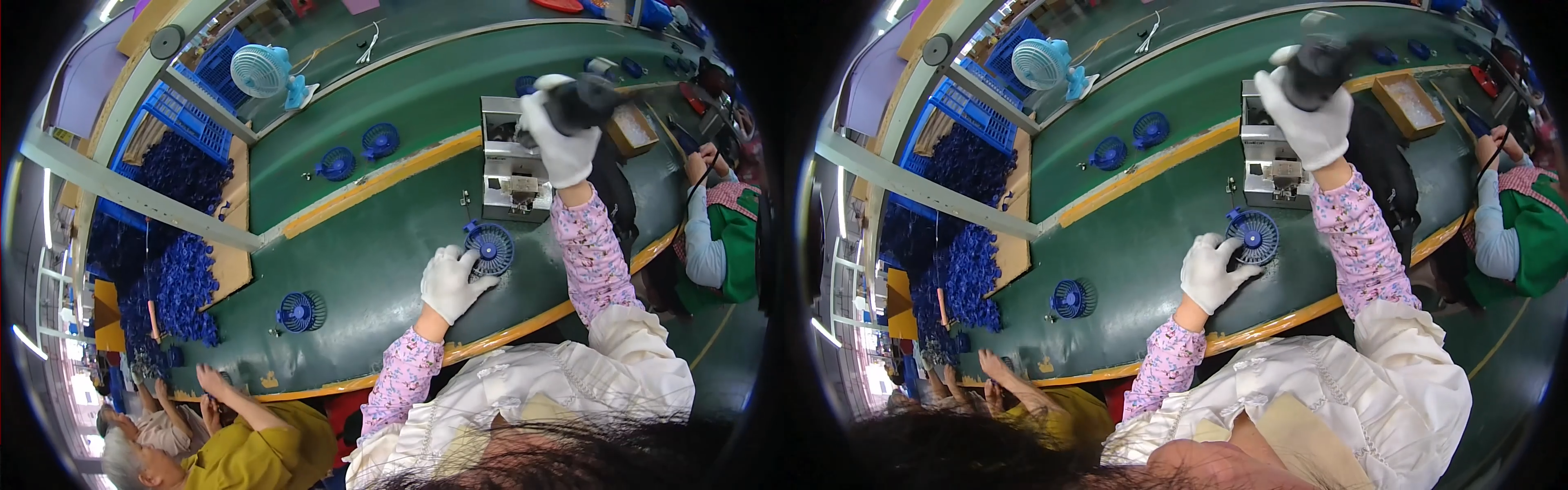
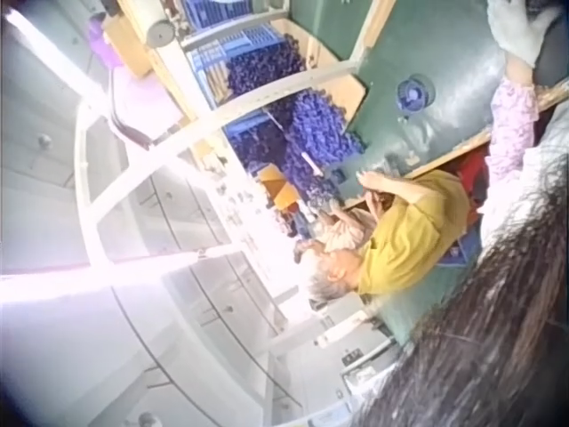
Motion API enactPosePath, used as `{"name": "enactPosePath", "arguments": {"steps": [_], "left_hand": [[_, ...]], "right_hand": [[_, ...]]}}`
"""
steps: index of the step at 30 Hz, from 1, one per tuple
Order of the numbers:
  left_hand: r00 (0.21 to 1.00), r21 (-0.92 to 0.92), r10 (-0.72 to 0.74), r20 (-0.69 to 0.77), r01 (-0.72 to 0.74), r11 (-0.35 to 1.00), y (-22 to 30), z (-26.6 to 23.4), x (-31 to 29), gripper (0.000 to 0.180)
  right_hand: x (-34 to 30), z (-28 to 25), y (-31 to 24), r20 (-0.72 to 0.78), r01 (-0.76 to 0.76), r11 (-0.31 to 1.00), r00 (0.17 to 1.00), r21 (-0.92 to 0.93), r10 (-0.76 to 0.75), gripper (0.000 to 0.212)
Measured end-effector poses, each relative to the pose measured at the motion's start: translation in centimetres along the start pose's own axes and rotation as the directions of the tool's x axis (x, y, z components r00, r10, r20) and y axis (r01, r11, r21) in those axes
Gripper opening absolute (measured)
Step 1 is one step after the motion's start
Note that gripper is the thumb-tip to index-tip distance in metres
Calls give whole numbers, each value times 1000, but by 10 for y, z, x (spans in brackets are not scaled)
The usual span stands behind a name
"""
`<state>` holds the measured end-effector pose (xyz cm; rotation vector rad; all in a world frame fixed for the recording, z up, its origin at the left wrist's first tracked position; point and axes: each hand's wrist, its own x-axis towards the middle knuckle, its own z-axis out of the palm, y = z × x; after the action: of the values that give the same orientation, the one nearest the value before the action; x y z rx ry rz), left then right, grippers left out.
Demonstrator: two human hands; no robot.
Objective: The person assembles portable fans by placing circuit boards into fan grilles and driving screws into them with an electric screwdriver, then pushing the assembled parts along the workstation.
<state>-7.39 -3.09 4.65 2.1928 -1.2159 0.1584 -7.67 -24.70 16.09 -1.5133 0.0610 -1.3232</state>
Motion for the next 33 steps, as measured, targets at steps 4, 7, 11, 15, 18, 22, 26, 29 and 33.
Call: {"name": "enactPosePath", "arguments": {"steps": [4, 7, 11, 15, 18, 22, 26, 29, 33], "left_hand": [[990, -38, -28, 139, 34, 999, -14, 14, -8, 32], [993, -55, 10, 120, -4, 998, -16, 14, -8, 26], [989, -36, -1, 148, 6, 999, -11, 13, -7, 27], [983, -38, -18, 181, 25, 999, -12, 14, -6, 28], [986, -34, -2, 166, 8, 999, -13, 14, -7, 27], [991, -35, 15, 132, -10, 999, -13, 15, -7, 27], [982, -47, -7, 189, 16, 999, -12, 14, -6, 28], [976, -29, -35, 215, 42, 999, -12, 14, -6, 28], [985, -42, -4, 173, 11, 999, -13, 16, -6, 28]], "right_hand": [[-17, -7, 4, 55, 103, 989, 992, 105, -109, 28], [-30, -10, -31, 148, -188, 949, 977, 253, 155, 28], [-42, -10, -1, 174, -33, 985, 983, -168, 62, 26], [-52, -14, -3, 128, -378, 921, 922, 93, 365, 20], [-64, -5, -9, 179, -304, 951, 940, 54, 291, 23], [-90, -2, 7, 235, -327, 944, 922, 49, 307, 24], [-103, 1, 13, 231, -415, 907, 892, 73, 389, 23], [-106, 0, 16, 254, -457, 887, 868, 67, 428, 21], [-108, -2, 19, 327, -504, 863, 823, 42, 465, 20]]}}
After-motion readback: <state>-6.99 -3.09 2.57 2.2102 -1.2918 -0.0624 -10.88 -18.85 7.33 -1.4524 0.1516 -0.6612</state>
